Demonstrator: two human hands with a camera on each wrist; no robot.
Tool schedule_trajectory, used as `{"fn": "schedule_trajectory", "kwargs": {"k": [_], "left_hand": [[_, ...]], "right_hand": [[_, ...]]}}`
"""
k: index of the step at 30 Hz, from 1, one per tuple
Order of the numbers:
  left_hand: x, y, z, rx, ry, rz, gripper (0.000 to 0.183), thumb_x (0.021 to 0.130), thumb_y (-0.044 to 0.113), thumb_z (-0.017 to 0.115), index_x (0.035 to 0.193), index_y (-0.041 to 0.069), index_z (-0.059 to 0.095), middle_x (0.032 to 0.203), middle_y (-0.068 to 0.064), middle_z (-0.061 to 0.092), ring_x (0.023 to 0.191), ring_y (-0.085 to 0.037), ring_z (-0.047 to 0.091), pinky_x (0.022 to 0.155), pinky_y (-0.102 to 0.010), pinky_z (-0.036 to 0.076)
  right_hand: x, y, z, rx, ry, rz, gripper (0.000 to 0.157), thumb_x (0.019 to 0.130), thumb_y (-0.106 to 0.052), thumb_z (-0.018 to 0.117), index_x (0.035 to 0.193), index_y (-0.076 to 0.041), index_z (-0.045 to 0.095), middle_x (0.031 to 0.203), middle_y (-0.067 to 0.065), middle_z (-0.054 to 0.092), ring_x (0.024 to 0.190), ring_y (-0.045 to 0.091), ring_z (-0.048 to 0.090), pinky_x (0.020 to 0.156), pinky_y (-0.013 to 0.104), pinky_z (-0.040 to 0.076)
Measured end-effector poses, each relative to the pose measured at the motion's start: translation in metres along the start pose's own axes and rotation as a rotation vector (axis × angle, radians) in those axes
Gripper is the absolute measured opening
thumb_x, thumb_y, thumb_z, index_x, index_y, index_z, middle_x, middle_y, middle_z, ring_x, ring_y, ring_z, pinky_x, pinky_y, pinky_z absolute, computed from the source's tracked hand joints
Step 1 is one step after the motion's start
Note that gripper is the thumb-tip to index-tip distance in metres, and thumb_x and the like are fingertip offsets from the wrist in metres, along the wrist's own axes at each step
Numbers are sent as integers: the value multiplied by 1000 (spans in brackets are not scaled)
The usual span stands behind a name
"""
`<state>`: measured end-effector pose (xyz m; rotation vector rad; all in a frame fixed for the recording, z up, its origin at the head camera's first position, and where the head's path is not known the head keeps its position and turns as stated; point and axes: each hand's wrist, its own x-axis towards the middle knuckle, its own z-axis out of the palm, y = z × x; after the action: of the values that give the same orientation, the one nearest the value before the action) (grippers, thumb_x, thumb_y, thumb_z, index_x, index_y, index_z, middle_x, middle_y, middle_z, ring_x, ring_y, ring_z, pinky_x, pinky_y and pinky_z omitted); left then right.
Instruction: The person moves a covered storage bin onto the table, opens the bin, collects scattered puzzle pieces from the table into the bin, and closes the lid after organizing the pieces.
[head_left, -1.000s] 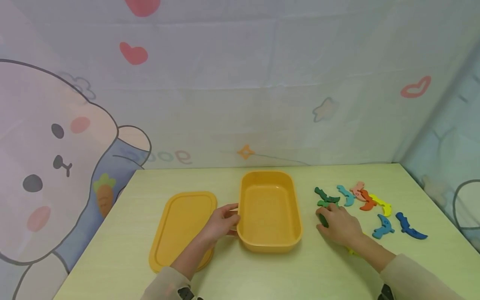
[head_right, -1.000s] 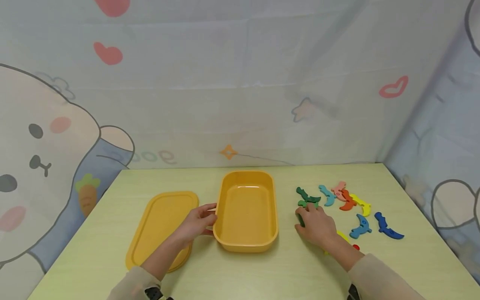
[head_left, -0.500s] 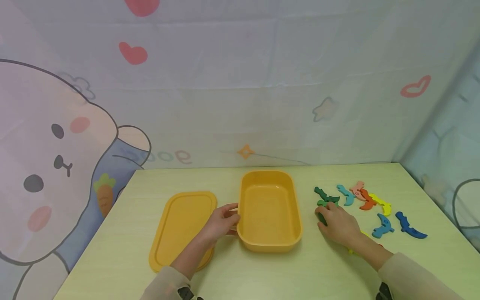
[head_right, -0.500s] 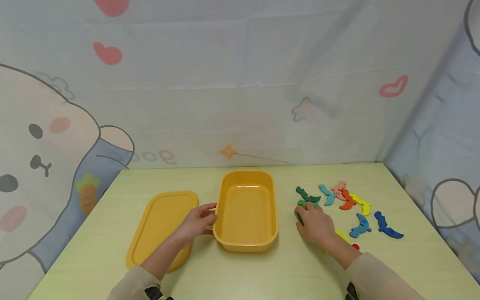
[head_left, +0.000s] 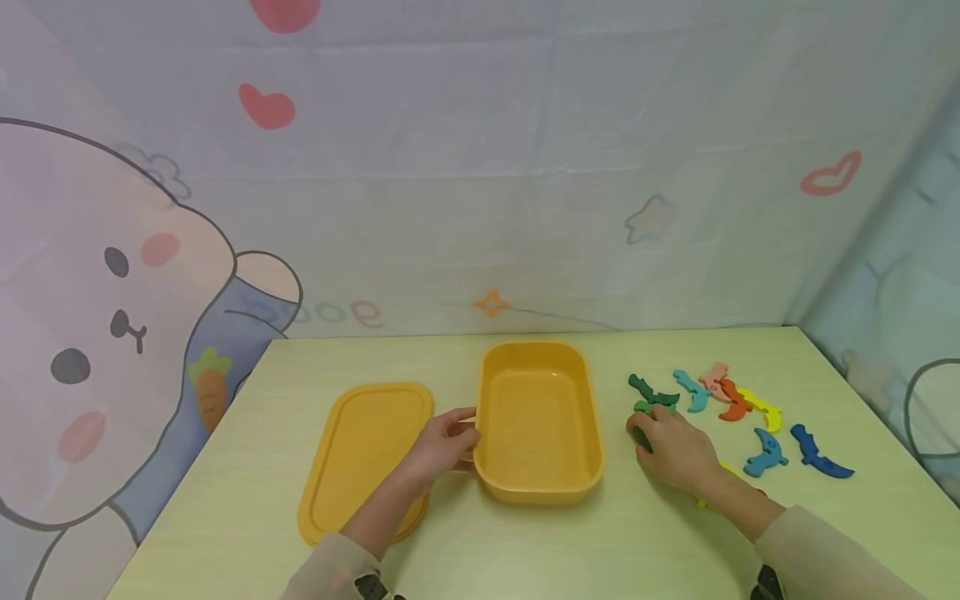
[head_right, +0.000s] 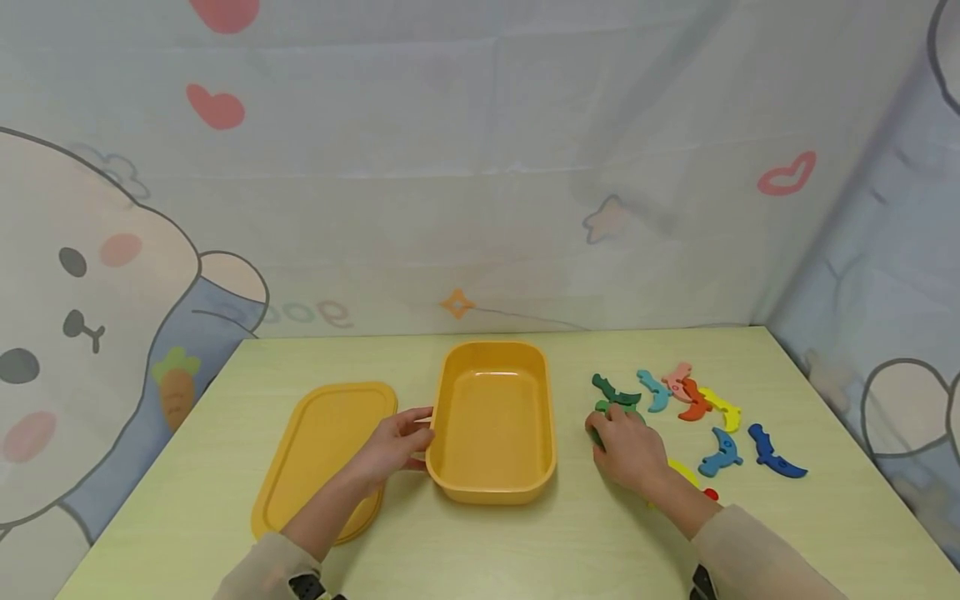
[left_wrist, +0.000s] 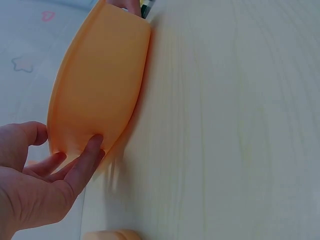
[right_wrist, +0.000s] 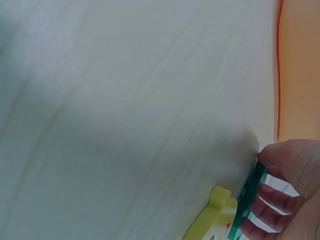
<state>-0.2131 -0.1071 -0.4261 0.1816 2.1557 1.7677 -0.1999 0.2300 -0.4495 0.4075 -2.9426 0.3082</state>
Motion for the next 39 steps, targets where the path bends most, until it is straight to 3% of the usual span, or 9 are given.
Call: {"fn": "schedule_trajectory", "kwargs": {"k": [17, 31, 39], "left_hand": [[4, -6, 0, -2, -3, -6, 48, 91, 12, 50, 137, 2, 40, 122, -20, 56, 91, -22, 64, 72, -39, 56], [3, -6, 0, -24, -3, 1, 46, 91, 11, 50, 136, 2, 41, 121, -21, 56, 91, -23, 64, 72, -40, 56], [2, -4, 0, -21, 3, 9, 47, 91, 11, 50, 136, 0, 40, 120, -21, 56, 89, -21, 64, 73, -42, 56]], "right_hand": [[6, -3, -6, -2, 47, -21, 24, 72, -7, 68, 95, -14, 64, 79, 1, 48, 61, 16, 41, 45, 23, 34], [23, -10, -22, -16, 170, -163, 20, 75, -9, 70, 94, -13, 64, 81, 5, 53, 59, 14, 41, 40, 20, 31], [35, -20, -37, -17, 224, -223, 20, 75, -5, 66, 92, -13, 65, 78, 3, 53, 59, 15, 41, 44, 21, 30]]}}
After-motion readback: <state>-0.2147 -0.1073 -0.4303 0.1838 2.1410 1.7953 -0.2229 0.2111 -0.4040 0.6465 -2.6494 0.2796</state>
